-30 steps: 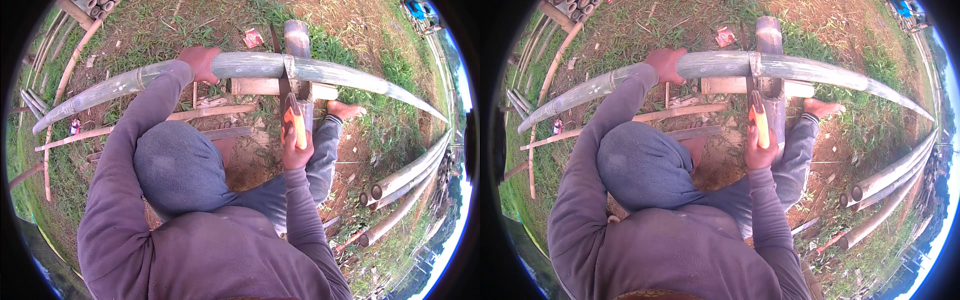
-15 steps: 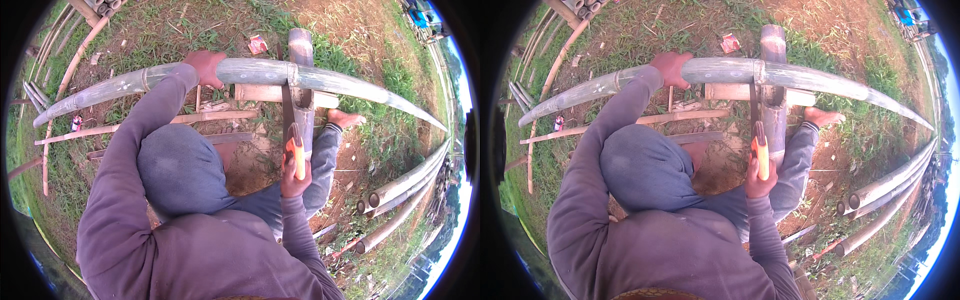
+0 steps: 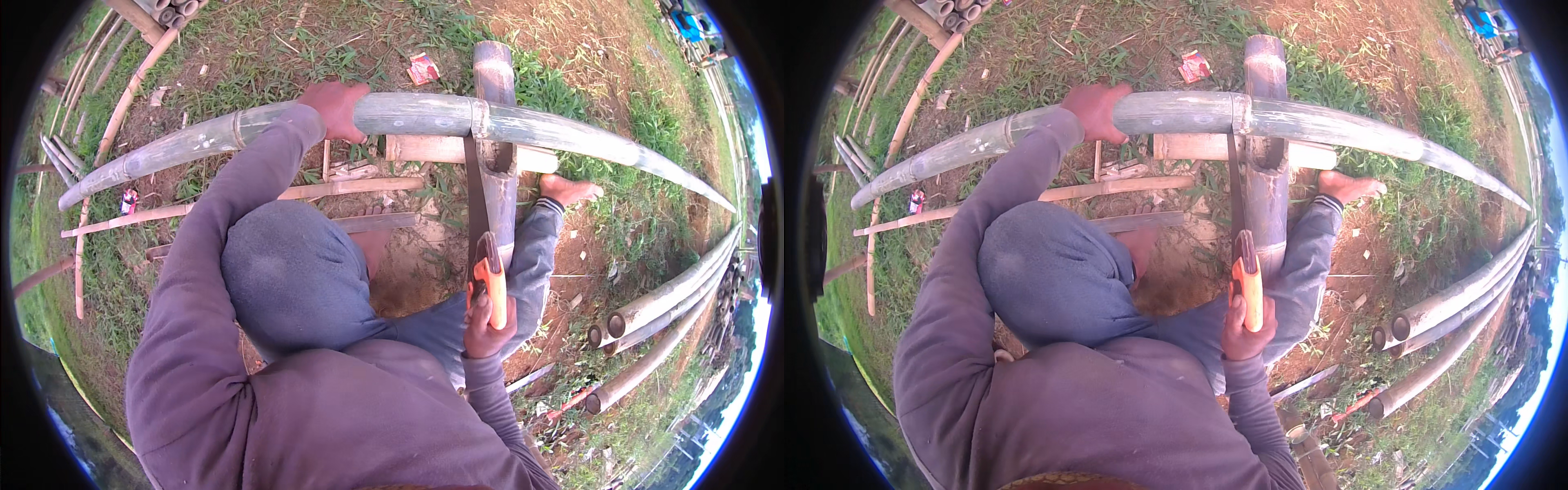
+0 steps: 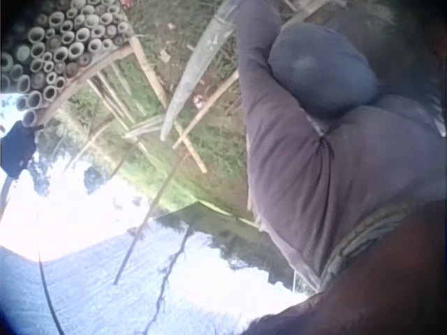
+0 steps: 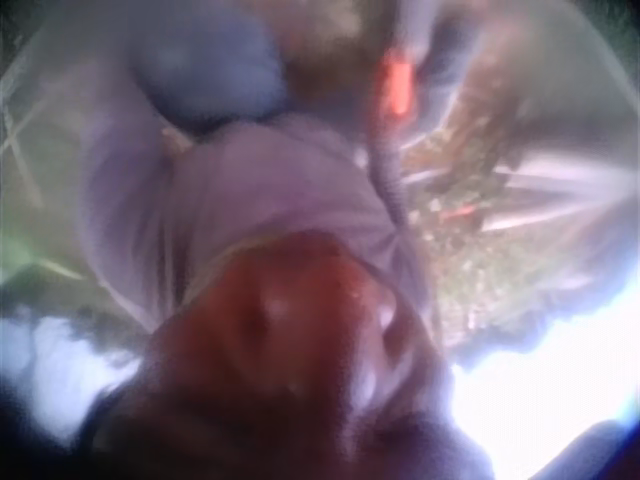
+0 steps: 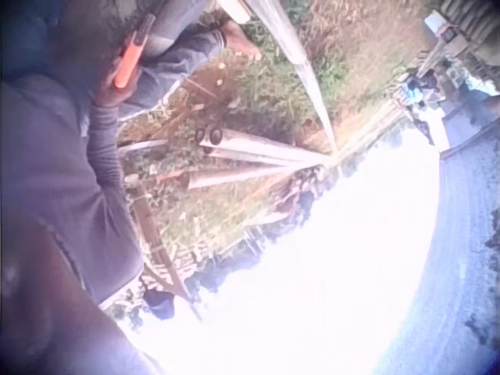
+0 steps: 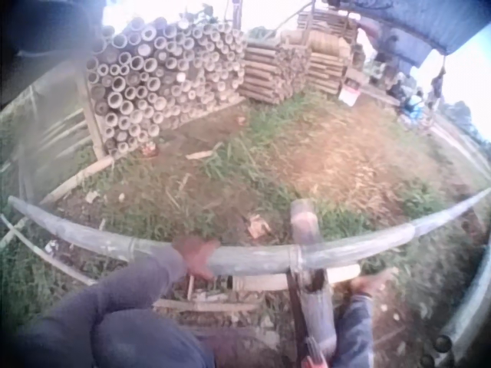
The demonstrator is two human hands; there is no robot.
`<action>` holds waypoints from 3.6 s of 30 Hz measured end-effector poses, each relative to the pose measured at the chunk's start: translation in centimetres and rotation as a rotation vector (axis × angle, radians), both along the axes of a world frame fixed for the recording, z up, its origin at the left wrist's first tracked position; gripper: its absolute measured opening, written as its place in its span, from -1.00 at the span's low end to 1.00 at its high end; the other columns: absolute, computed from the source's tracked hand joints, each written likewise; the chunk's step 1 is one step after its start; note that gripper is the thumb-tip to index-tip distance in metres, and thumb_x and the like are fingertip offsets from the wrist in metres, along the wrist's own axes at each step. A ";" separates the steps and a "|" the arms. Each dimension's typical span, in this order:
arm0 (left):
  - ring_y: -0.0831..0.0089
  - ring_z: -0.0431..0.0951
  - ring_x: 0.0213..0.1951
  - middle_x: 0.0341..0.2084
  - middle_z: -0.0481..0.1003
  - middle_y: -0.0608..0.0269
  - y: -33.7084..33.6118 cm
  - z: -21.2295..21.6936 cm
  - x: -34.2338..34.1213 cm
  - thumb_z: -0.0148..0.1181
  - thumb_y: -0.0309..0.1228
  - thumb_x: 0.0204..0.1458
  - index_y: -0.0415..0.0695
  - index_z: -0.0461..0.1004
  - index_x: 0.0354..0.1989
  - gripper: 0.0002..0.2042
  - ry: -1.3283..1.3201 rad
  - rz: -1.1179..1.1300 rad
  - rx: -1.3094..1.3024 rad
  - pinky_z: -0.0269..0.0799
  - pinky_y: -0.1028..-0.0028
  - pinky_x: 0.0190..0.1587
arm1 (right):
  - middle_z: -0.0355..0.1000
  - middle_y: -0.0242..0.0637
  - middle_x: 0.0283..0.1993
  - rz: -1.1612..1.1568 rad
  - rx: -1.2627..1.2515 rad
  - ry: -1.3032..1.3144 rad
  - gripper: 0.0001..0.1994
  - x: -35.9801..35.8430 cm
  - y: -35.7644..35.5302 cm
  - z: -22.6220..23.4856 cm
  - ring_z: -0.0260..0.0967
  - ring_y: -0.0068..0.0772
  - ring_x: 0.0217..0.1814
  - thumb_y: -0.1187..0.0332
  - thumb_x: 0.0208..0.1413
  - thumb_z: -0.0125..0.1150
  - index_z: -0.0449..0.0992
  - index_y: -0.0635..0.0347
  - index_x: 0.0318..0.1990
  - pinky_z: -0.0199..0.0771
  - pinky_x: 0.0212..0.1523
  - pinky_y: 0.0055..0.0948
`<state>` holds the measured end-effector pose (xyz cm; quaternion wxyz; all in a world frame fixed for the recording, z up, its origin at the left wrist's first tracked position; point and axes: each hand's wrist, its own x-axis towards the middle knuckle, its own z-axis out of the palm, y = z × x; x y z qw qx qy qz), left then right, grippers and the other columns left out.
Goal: The person uses a hand saw to cut long bamboo poles into shorter sections. They repeatedly position each pole on a wooden support, saw through it, and then move the cut pieces aside.
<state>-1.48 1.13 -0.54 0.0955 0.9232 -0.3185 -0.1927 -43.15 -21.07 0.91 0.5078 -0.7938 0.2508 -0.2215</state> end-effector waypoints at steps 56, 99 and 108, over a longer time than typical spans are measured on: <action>-0.10 0.65 0.10 0.09 0.57 0.00 -8.1 1.3 -1.0 0.62 -0.13 -0.15 0.03 0.30 0.28 -0.20 -0.175 -0.100 -0.037 0.56 -0.03 0.16 | 0.55 0.02 -0.46 -0.043 -0.154 0.063 -0.72 21.7 -3.0 1.9 0.62 -0.13 -0.41 0.24 0.35 0.36 0.55 0.33 -0.19 0.53 -0.35 -0.22; -0.08 0.64 0.11 0.13 0.55 -0.01 -7.4 -0.6 -2.4 0.60 -0.16 -0.16 0.07 0.24 0.37 -0.13 -0.257 -0.112 0.023 0.58 -0.04 0.12 | 0.59 -0.21 -0.40 -0.063 -0.015 -0.193 -0.75 17.5 -1.2 -3.8 0.59 -0.37 -0.41 0.30 0.25 0.48 0.57 0.21 -0.08 0.58 -0.30 -0.33; -0.07 0.64 0.09 0.08 0.54 0.01 -7.3 -0.7 -2.4 0.59 -0.19 -0.16 0.04 0.24 0.34 -0.15 -0.328 -0.122 -0.022 0.56 -0.05 0.11 | 0.55 -0.08 -0.46 -0.079 0.044 -0.021 -0.68 17.6 -0.8 -2.3 0.60 -0.13 -0.40 0.19 0.28 0.44 0.55 0.28 -0.08 0.55 -0.32 -0.18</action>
